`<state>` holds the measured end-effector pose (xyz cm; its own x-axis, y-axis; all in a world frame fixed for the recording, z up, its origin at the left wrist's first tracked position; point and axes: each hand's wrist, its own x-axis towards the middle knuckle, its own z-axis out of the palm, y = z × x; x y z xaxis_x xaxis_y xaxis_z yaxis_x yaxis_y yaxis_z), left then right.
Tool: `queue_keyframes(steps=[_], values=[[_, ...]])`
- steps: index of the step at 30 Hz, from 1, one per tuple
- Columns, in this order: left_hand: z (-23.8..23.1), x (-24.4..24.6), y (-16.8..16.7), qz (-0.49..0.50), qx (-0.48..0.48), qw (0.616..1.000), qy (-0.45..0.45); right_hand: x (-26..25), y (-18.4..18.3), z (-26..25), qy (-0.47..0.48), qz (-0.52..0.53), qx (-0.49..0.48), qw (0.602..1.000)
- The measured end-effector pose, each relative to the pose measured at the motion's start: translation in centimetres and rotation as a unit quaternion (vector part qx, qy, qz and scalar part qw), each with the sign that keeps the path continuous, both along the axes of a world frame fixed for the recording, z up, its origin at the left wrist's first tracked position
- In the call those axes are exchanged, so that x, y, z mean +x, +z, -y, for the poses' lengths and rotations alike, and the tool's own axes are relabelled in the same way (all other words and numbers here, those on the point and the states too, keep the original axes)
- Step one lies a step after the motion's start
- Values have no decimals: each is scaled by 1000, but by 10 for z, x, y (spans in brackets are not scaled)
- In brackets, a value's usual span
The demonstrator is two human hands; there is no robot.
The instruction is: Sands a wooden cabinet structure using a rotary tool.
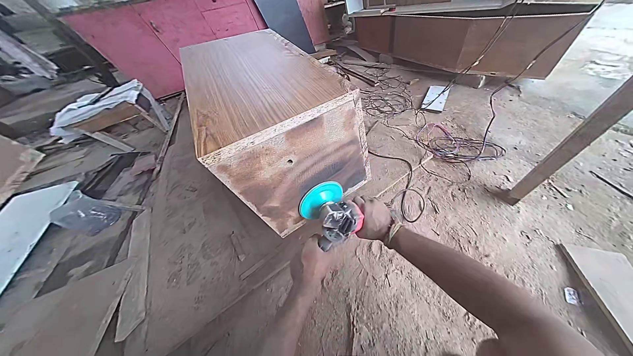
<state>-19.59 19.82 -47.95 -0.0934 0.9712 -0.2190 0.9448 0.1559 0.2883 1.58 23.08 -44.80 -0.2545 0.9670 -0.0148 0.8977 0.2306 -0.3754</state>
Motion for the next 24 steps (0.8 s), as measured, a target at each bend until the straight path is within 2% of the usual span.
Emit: queue_keyframes(steps=[5, 9, 16, 24], values=[[17, -33, -1, 16, 68, 997, 29, -38, 18, 7, 50, 33, 21, 998], [17, -31, -12, 42, 89, 995, 32, -40, 25, 8, 60, 58, 30, 996], [-5, 25, -22, 5, 27, 1000, -4, 18, -2, -6, 11, 60, 20, 998], [-33, 98, -5, 15, -15, 999, -25, 95, -11, -26, -62, 11, 23, 998]])
